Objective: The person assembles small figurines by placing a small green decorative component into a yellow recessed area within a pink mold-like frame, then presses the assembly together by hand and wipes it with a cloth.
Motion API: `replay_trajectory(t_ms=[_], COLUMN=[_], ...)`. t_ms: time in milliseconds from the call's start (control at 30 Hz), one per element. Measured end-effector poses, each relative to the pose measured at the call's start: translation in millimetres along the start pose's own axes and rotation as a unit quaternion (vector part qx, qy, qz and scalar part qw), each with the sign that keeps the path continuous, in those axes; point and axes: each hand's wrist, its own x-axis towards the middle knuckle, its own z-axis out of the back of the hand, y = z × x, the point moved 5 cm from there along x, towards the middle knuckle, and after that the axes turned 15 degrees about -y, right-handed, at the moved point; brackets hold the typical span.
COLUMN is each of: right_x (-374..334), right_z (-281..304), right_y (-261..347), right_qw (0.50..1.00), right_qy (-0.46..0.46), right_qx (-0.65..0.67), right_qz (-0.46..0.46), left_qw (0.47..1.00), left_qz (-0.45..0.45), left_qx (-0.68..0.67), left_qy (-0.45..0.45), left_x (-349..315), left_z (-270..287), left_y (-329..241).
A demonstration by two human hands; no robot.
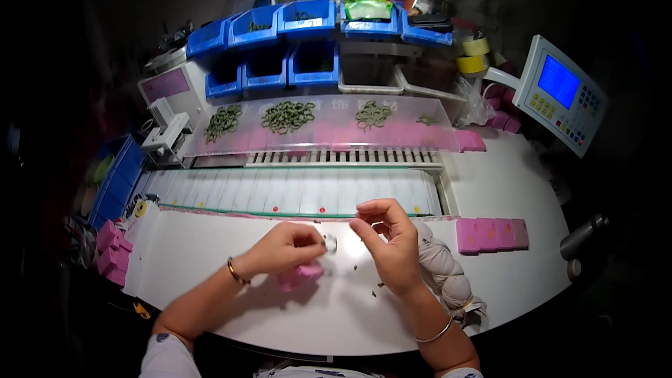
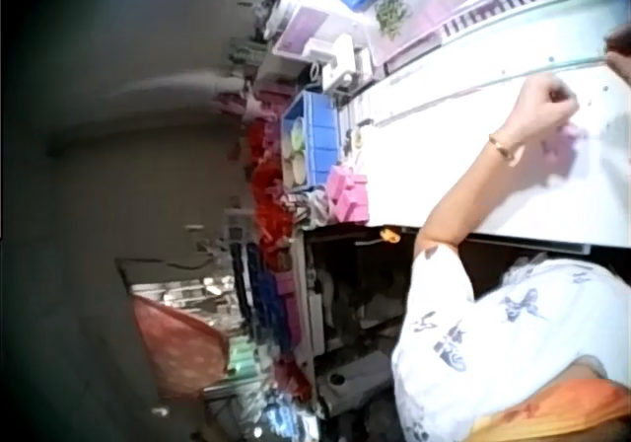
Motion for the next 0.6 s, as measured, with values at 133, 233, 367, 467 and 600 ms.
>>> replay_trajectory(t_ms=[133,233,367,467,600], right_x=[7.6,6.6,8.0,4.5,-10.5], right_z=[13.2,6.7,10.7,10.0,-9.7], right_y=[-1.4,-0.3,-4.4,3.7,34.0], right_qw=[0.998,0.997,0.996,0.987,0.943], right_qy=[-0.055,-0.059,-0.074,-0.079,-0.002], right_qx=[0.026,0.042,0.008,-0.003,-0.1], right_qz=[0.031,0.039,0.054,0.137,0.316], left_qw=[0.942,0.984,0.97,0.967,0.906], left_qz=[0.178,0.067,0.053,0.087,0.201], left_qx=[0.169,-0.161,-0.226,-0.237,-0.372], left_qy=[0.23,-0.042,-0.073,-0.039,-0.026], left_x=[38.1,129.8,132.9,110.6,54.1], left_z=[11.9,65.6,28.0,-17.5,-49.3], left_y=[-53.7,-70.8,-95.1,-57.1,-12.1])
